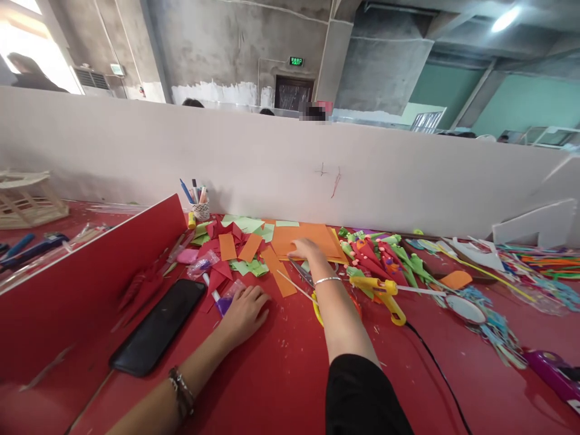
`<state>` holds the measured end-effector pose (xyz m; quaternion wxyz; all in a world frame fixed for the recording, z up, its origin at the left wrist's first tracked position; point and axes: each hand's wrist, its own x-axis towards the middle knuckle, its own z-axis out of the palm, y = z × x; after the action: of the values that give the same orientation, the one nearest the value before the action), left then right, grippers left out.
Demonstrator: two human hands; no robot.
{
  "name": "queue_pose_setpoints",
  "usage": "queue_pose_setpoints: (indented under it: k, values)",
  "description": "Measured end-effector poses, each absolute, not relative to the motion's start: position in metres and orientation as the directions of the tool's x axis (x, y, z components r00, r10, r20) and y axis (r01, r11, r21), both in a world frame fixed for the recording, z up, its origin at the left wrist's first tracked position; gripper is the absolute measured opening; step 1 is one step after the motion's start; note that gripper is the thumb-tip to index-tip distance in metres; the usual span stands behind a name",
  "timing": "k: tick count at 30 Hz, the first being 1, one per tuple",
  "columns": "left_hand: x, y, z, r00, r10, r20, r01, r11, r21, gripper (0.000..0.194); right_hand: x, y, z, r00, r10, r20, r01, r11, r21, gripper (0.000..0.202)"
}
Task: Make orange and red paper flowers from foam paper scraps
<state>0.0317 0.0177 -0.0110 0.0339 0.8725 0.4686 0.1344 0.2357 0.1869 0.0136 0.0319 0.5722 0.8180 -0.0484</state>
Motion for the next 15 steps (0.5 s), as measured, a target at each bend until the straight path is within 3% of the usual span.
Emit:
queue_pose_setpoints:
  k: [9,15]
  values:
    - [0.033,0.017,-0.011,0.513,0.839,0.180,0.818,-0.542,0.194,0.016,0.216,0.181,0.020,-0.359,0.910,-0.208,0.906,0.393,0.159,0.028]
    - [0.033,0.016,-0.010,0.513,0.838,0.183,0.817,-0.543,0.196,0.016,0.214,0.176,0.022,-0.343,0.925,-0.162,0.902,0.373,0.220,0.027]
